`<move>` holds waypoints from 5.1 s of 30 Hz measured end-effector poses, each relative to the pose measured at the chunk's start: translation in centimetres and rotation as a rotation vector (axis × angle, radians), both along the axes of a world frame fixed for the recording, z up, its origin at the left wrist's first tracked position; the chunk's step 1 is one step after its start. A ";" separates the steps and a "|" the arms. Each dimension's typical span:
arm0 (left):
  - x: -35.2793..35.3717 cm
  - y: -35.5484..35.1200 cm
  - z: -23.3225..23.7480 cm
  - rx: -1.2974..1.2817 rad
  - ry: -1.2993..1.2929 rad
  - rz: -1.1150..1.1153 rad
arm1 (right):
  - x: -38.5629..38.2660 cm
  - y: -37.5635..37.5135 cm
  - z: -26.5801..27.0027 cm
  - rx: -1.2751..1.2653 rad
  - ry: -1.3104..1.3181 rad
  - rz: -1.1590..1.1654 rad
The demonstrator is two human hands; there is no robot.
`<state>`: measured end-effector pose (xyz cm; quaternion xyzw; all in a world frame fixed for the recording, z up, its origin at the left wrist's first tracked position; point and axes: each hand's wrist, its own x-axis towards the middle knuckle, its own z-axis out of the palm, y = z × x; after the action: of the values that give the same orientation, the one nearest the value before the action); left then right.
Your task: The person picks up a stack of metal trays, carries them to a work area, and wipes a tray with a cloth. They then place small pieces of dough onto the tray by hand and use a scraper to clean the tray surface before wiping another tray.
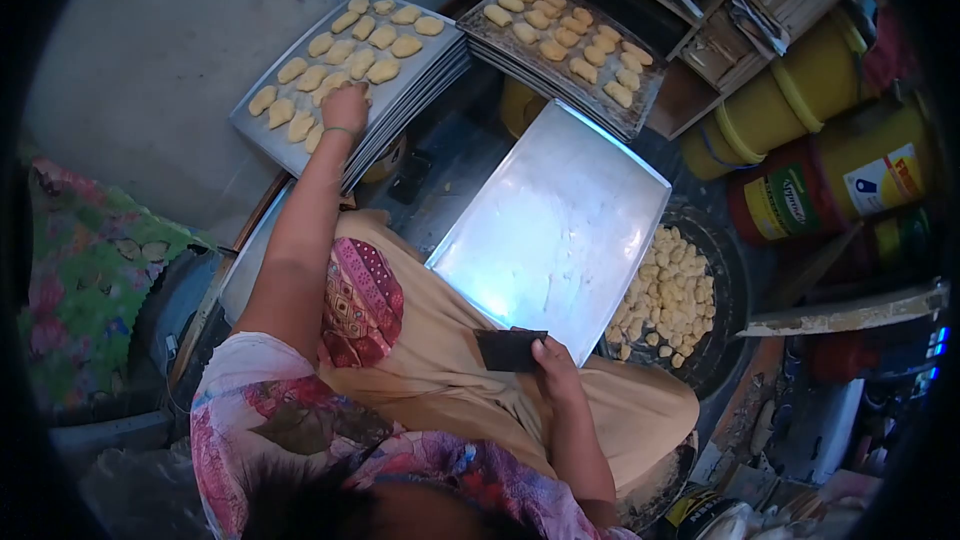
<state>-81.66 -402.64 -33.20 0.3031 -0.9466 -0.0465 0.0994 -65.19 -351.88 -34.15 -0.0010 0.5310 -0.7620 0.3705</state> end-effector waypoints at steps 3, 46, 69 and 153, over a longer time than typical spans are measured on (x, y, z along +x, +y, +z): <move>0.4 0.6 0.3 -0.047 0.086 -0.007 | 0.2 0.0 0.2 -0.029 0.026 0.005; 17.2 -0.2 -1.5 1.655 1.124 0.147 | 2.9 -0.1 -1.1 -0.226 0.007 -0.026; 25.1 5.8 4.1 0.822 0.705 -0.194 | 3.0 0.0 -0.7 -0.099 -0.009 -0.091; -17.9 50.6 -9.2 -0.108 0.139 -0.828 | -18.5 64.9 -7.0 2.353 1.076 -0.924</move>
<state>-99.56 -352.09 -42.39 -0.1122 -0.9806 -0.0530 0.1516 -83.65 -287.00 -41.10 0.1934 0.8866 0.1752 -0.3820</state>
